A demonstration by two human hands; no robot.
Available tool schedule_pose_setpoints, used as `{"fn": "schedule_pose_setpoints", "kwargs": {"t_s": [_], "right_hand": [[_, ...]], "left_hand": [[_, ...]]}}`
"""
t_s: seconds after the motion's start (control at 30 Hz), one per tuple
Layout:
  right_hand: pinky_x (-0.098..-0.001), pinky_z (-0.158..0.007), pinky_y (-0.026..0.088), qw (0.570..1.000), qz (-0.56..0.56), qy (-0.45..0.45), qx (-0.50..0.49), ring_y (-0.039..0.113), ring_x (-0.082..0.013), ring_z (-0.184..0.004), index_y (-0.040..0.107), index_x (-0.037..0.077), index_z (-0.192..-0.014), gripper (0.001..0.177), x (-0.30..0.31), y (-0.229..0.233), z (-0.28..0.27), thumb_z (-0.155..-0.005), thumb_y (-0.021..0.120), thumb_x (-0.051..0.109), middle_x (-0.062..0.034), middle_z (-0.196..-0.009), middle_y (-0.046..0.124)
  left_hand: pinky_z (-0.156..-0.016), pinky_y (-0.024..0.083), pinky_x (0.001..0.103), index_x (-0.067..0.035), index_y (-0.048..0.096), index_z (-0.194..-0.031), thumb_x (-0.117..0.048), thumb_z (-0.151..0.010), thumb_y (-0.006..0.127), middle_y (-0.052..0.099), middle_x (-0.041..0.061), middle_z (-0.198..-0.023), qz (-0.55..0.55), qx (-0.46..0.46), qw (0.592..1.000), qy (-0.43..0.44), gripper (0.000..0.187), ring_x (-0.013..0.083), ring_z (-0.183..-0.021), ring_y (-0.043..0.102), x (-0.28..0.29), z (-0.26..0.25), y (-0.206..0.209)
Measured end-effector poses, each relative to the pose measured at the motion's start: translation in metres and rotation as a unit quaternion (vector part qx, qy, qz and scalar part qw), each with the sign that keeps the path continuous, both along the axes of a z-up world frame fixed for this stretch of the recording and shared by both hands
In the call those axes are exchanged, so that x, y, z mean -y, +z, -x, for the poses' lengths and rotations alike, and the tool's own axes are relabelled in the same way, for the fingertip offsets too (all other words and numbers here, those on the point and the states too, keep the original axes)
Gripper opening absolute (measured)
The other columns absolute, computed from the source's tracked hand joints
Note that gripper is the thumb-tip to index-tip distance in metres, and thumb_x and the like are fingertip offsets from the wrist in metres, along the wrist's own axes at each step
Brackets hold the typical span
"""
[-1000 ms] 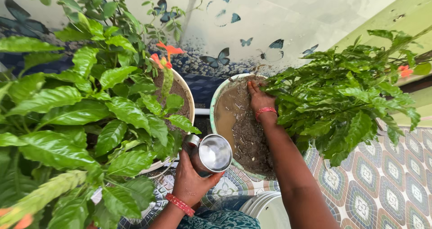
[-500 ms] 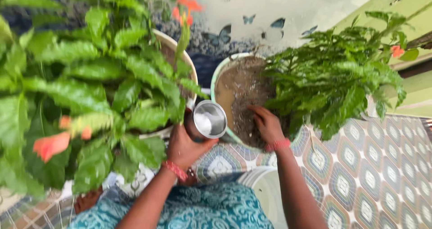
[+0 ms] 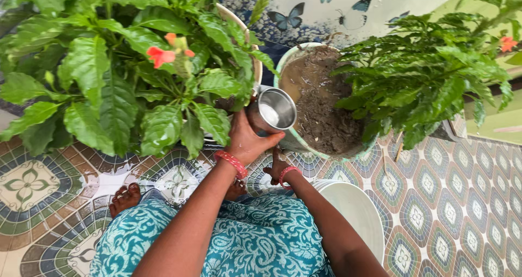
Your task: The person waters plants in pots using a metal cup, mixing the wet soil by hand and pouring water from a bucket into a cup to continue watering.
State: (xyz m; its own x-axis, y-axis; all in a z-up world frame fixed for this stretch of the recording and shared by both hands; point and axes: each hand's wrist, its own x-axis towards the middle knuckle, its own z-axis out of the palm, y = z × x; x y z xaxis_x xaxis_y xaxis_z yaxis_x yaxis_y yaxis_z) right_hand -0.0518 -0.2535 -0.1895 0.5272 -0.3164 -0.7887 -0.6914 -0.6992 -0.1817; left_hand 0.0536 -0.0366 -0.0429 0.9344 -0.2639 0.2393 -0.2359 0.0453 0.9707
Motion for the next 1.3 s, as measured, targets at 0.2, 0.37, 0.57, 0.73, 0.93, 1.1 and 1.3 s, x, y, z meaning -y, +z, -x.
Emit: {"fn": "schedule_pose_setpoints", "kwargs": {"t_s": [0.2,0.37,0.57,0.73,0.93,1.1,1.3], "right_hand": [[-0.0455,-0.072,0.061,0.994,0.086,-0.016,0.062,0.076,-0.0352,-0.068,-0.001,-0.003,-0.157,0.099,0.014,-0.062,-0.005,-0.095,0.062,0.044,-0.0276,-0.088,0.075],[-0.0519,-0.081,0.057,0.969,0.207,0.049,0.127,0.071,-0.0415,-0.085,0.015,-0.011,-0.149,0.097,0.022,-0.096,0.002,-0.096,0.065,0.054,-0.03,-0.093,0.074],[-0.0434,-0.083,0.059,0.985,0.111,-0.058,0.121,0.077,-0.0329,-0.08,0.004,-0.005,-0.156,0.095,0.01,-0.068,0.0,-0.094,0.057,0.044,-0.0193,-0.079,0.082],[-0.0383,-0.06,0.06,0.956,0.006,-0.254,0.146,0.073,-0.0268,-0.062,-0.015,0.014,-0.161,0.1,0.001,-0.046,-0.004,-0.09,0.055,0.011,-0.0159,-0.082,0.077],[-0.0331,-0.057,0.061,0.964,-0.006,-0.235,0.125,0.076,-0.0252,-0.062,-0.006,0.011,-0.162,0.091,0.012,-0.053,0.0,-0.093,0.055,0.012,-0.013,-0.083,0.08],[-0.0339,-0.059,0.06,0.971,-0.002,-0.215,0.108,0.077,-0.0245,-0.065,-0.011,0.011,-0.161,0.094,0.02,-0.057,0.001,-0.097,0.056,0.019,-0.014,-0.086,0.08],[-0.0362,-0.064,0.063,0.983,-0.061,-0.097,0.147,0.077,-0.0215,-0.07,0.028,0.012,-0.158,0.072,0.007,-0.02,-0.002,-0.096,0.062,0.024,-0.015,-0.1,0.077]], "left_hand": [[-0.117,0.036,0.046,-0.002,0.031,-0.153,-0.032,-0.06,0.1,0.045,0.022,-0.148,0.035,0.022,0.999,-0.002,0.119,0.0359,-0.14,0.043,0.003,0.0,-0.007],[-0.122,0.034,0.046,0.0,0.029,-0.155,-0.031,-0.069,0.097,0.043,0.021,-0.152,0.084,0.044,0.995,-0.041,0.114,0.0336,-0.145,0.042,-0.003,0.002,-0.004],[-0.119,0.038,0.045,0.0,0.034,-0.152,-0.033,-0.065,0.098,0.048,0.02,-0.147,0.043,0.067,0.997,-0.019,0.113,0.0337,-0.14,0.048,-0.009,0.001,0.002],[-0.115,0.04,0.046,0.0,0.036,-0.149,-0.034,-0.061,0.1,0.05,0.022,-0.145,0.0,0.042,0.999,-0.015,0.114,0.0372,-0.138,0.049,-0.009,0.004,0.009],[-0.113,0.044,0.046,-0.002,0.035,-0.148,-0.035,-0.062,0.099,0.053,0.02,-0.143,-0.001,0.041,0.999,-0.027,0.112,0.0366,-0.135,0.054,-0.014,0.007,0.018],[-0.111,0.044,0.046,-0.002,0.034,-0.148,-0.034,-0.062,0.098,0.054,0.02,-0.142,-0.007,0.021,0.999,-0.044,0.112,0.0361,-0.133,0.055,-0.02,0.009,0.023],[-0.11,0.044,0.046,0.0,0.035,-0.147,-0.036,-0.06,0.099,0.055,0.022,-0.141,-0.01,0.024,0.999,-0.033,0.114,0.0369,-0.133,0.055,-0.018,0.003,0.023]]}}
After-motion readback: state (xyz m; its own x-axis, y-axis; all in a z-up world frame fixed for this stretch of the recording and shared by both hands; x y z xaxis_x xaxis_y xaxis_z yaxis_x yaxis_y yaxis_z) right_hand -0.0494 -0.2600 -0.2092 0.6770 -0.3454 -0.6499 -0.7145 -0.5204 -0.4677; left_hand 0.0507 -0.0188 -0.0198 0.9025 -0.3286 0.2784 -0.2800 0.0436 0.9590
